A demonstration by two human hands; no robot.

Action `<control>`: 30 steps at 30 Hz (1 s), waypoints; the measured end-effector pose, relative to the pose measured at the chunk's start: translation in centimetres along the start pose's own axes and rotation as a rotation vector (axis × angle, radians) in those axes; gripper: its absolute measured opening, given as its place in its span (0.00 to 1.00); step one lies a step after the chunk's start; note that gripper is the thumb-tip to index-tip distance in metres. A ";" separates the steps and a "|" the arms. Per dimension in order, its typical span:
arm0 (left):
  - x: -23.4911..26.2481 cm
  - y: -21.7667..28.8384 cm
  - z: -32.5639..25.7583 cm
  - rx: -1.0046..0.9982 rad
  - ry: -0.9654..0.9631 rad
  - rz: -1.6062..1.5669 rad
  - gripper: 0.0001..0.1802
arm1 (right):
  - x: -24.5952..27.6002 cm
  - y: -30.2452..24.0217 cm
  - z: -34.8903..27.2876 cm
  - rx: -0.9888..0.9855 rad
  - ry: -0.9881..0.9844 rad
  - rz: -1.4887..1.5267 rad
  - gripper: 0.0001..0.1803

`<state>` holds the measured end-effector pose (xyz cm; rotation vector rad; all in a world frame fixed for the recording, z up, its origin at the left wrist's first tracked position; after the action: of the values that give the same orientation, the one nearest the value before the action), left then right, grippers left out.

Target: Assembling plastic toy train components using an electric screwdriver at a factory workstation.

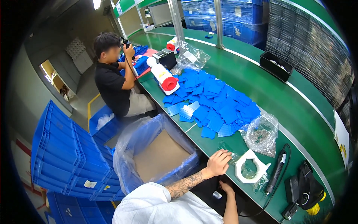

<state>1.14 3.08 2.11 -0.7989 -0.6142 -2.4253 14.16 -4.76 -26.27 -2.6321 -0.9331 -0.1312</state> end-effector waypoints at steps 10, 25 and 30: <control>0.0 0.2 0.2 0.014 -0.001 -0.002 0.13 | -0.2 3.1 7.4 0.113 0.116 0.031 0.33; 0.0 -0.1 -0.2 0.006 -0.005 -0.008 0.14 | 0.7 -0.3 0.2 0.162 0.211 0.172 0.15; -0.1 0.1 -0.1 0.003 -0.004 -0.015 0.13 | 0.9 0.7 1.7 0.157 0.239 0.161 0.14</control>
<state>1.21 3.02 1.97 -0.8007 -0.6274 -2.4365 15.20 -4.14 -27.92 -2.4663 -0.6234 -0.3117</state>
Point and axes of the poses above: each hand's wrist, its own z-axis towards the middle knuckle, its own x-axis out of the back of the hand, y = z × x, the point moved 6 cm from there along z, towards the middle knuckle, and after that the axes turned 11 degrees about -x, right-handed, at the moved point
